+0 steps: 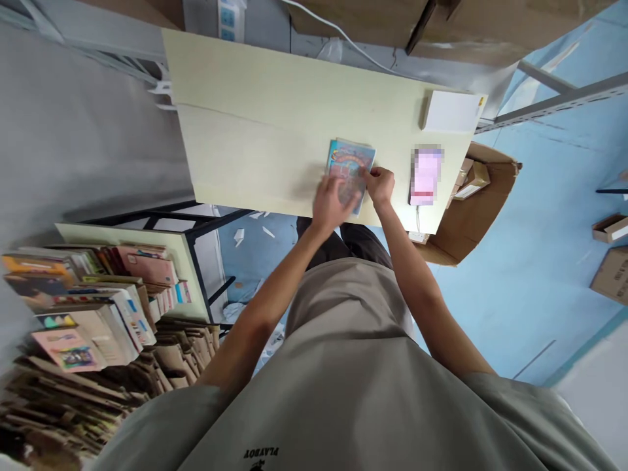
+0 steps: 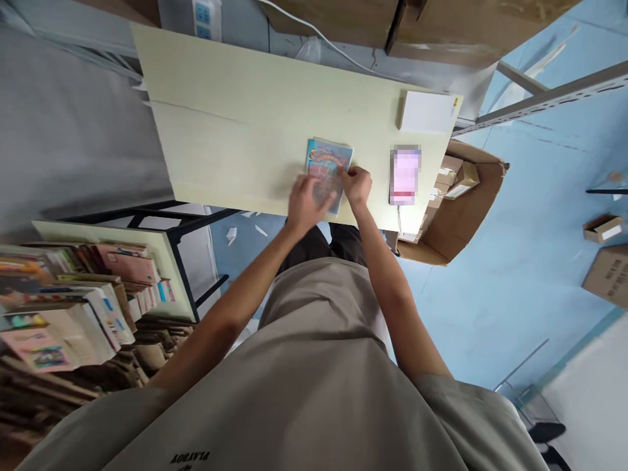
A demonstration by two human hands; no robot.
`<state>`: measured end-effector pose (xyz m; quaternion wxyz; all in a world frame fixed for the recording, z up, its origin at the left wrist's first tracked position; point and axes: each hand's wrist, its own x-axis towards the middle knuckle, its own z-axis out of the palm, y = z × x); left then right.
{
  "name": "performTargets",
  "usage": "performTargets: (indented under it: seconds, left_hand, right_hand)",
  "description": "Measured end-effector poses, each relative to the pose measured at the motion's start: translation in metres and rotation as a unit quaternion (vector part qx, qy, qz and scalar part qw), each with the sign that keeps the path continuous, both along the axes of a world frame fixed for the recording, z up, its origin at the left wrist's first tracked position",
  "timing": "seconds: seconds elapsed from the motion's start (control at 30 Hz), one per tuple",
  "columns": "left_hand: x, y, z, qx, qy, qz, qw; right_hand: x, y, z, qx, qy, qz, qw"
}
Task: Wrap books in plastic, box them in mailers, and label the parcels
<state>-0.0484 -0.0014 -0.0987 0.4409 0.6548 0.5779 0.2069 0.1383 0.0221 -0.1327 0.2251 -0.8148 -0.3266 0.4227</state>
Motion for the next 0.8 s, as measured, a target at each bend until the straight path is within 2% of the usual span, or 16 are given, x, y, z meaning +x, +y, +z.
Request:
performTargets:
  seconds: [0.07, 0.13, 0.23, 0.33, 0.4, 0.47, 0.53, 0.63, 0.73, 0.8]
  left_hand:
    - [0.013, -0.025, 0.009, -0.019, 0.044, -0.060, 0.997]
    - [0.023, -0.041, 0.010, -0.025, 0.083, -0.077, 0.993]
    - [0.023, -0.045, 0.005, -0.029, 0.106, -0.085, 0.990]
    - [0.013, -0.039, 0.001, -0.026, 0.094, -0.099, 0.990]
    - [0.005, -0.037, 0.002, -0.022, 0.070, -0.103, 0.992]
    - [-0.003, -0.037, 0.004, -0.024, 0.038, -0.097, 0.994]
    - [-0.011, -0.039, 0.010, -0.030, 0.002, -0.073, 0.997]
    - [-0.025, -0.043, 0.019, -0.051, -0.050, 0.004, 0.997]
    - [-0.038, -0.047, 0.027, -0.090, -0.096, 0.120, 0.984]
    - [-0.045, -0.049, 0.030, -0.112, -0.119, 0.211, 0.964]
  right_hand:
    - [0.004, 0.000, -0.002, 0.006, 0.004, -0.001, 1.000]
    - [0.007, 0.000, -0.001, -0.001, 0.002, 0.011, 1.000]
    - [0.012, 0.003, 0.011, 0.026, -0.056, 0.056, 0.997]
    - [0.007, 0.016, 0.027, 0.120, -0.096, 0.166, 0.974]
    - [-0.003, 0.034, 0.032, 0.150, -0.048, 0.281, 0.947]
    - [-0.013, 0.057, 0.030, 0.137, 0.026, 0.369, 0.919]
    - [-0.015, 0.081, 0.020, 0.115, 0.073, 0.375, 0.917]
    - [0.001, 0.118, 0.004, 0.091, 0.089, 0.304, 0.944]
    - [0.021, 0.152, -0.003, 0.066, 0.079, 0.316, 0.943]
    - [0.025, 0.170, -0.001, 0.101, 0.028, 0.290, 0.951]
